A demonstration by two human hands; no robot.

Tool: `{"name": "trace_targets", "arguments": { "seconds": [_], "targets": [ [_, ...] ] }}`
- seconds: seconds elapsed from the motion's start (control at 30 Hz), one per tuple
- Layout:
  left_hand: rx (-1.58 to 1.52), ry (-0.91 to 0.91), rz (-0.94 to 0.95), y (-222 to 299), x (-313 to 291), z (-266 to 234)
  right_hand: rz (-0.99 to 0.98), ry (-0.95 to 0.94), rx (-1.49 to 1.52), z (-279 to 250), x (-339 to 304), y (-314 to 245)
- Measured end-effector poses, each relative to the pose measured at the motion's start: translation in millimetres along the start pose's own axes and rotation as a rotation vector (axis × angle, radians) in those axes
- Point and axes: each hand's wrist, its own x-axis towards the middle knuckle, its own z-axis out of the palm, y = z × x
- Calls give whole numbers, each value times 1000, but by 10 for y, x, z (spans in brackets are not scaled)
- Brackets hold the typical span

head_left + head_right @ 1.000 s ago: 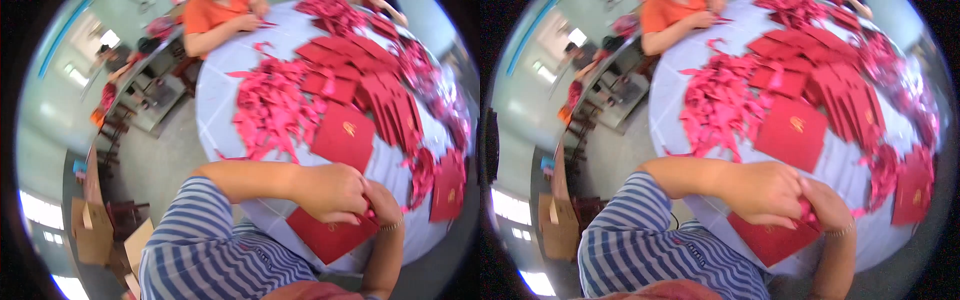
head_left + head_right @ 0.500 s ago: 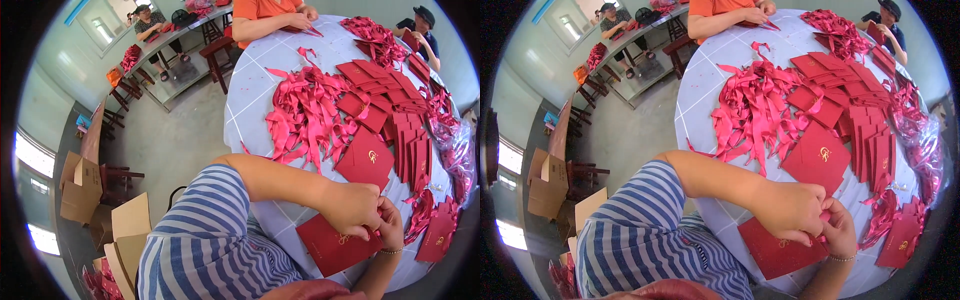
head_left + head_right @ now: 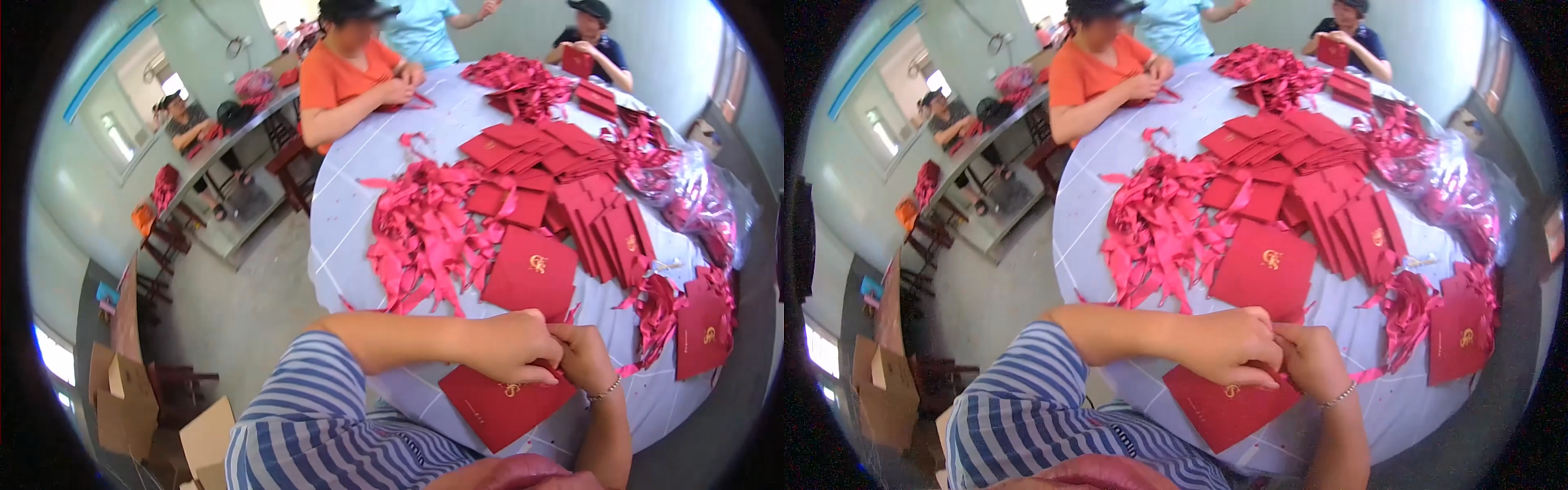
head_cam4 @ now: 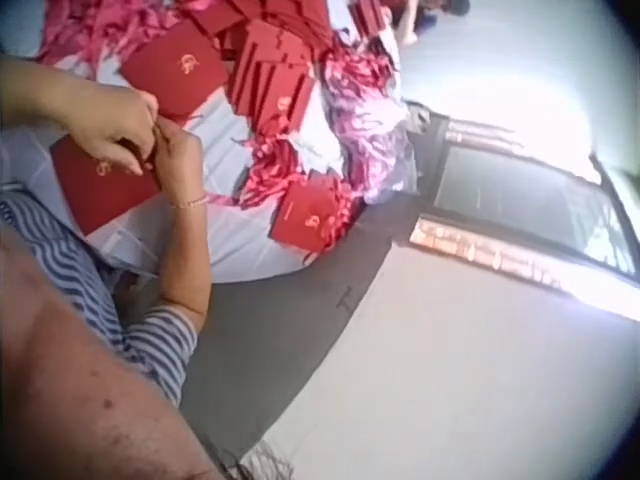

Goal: The person assembles paper gift bags by threading ribbon handles through slits in the bags by hand and placing the finished bags onto a stack on the table.

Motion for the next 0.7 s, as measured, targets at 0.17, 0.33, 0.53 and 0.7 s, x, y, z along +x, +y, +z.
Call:
{"name": "trace_targets", "arguments": {
  "seconds": [0.17, 0.33, 0.53, 0.7],
  "targets": [
    [107, 89, -79, 22, 20, 47, -87, 230, -317, -42, 12, 143],
    [144, 78, -66, 24, 14, 96, -102, 207, -368, -71, 11, 136],
    [132, 144, -120, -8, 56, 64, -134, 236, -320, -147, 10, 215],
    [201, 185, -179, -62, 59, 35, -7, 315, -268, -193, 10, 64]
  ]
}}
